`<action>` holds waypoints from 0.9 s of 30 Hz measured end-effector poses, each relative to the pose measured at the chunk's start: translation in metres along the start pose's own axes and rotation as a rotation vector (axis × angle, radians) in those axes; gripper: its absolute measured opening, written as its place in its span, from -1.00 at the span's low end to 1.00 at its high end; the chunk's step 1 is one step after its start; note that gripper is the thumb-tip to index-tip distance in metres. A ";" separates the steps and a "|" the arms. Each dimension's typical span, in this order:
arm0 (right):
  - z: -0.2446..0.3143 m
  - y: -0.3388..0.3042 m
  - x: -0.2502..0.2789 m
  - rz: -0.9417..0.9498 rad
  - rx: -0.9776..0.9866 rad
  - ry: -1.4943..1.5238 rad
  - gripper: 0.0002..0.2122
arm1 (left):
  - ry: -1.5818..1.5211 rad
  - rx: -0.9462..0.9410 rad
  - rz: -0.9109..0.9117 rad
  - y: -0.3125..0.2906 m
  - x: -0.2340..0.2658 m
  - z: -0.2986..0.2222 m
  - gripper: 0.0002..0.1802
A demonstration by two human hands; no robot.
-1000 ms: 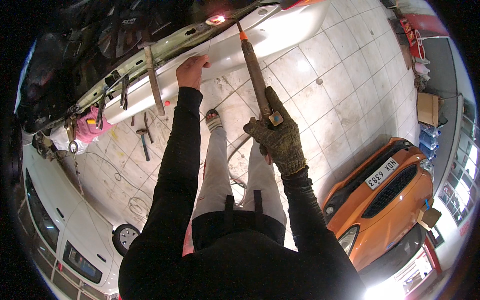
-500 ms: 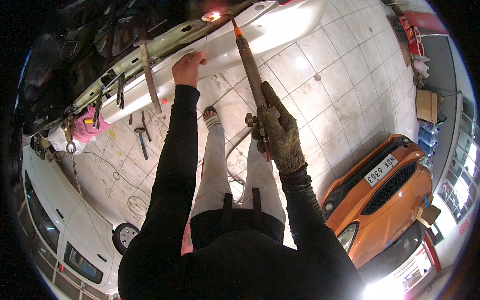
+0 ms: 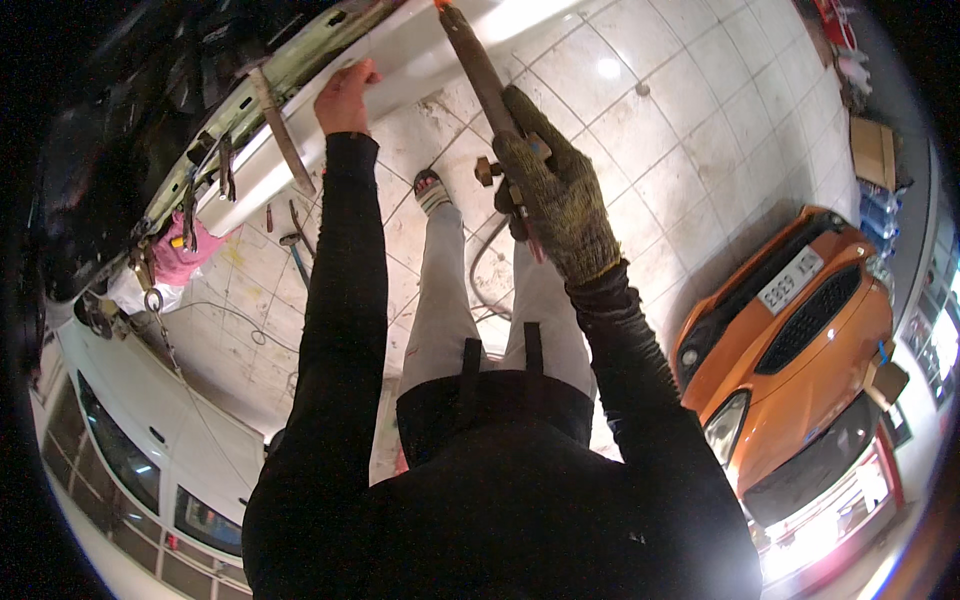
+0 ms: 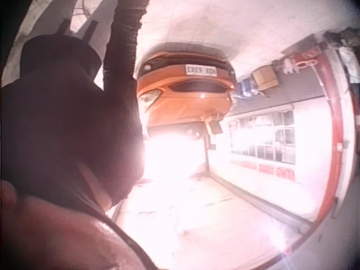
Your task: The person welds a section of a white car bumper using a welding torch, then picks up a plastic bottle and pours liquid onto the weld area to cool it.
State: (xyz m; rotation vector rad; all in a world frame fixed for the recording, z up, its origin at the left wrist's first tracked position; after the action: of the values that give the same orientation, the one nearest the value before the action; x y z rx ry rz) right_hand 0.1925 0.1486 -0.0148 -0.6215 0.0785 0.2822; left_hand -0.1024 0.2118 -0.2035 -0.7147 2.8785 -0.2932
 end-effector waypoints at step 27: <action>-0.006 -0.001 0.016 -0.006 -0.031 -0.091 -0.32 | 0.026 -0.044 0.027 0.005 -0.009 -0.002 -0.85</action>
State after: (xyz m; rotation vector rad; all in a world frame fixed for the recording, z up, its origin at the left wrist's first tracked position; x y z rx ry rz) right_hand 0.2083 0.1483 -0.0216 -0.6387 -0.0149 0.3059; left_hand -0.0971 0.2213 -0.2013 -0.6844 2.9245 -0.2386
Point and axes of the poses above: each hand's wrist, its own y-axis towards the middle knuckle, its own x-axis out of the back of the hand, z = x × y, the point moved 7 cm from there along y, towards the middle knuckle, and after that the axes turned 5 degrees about z, right-handed, at the moved point
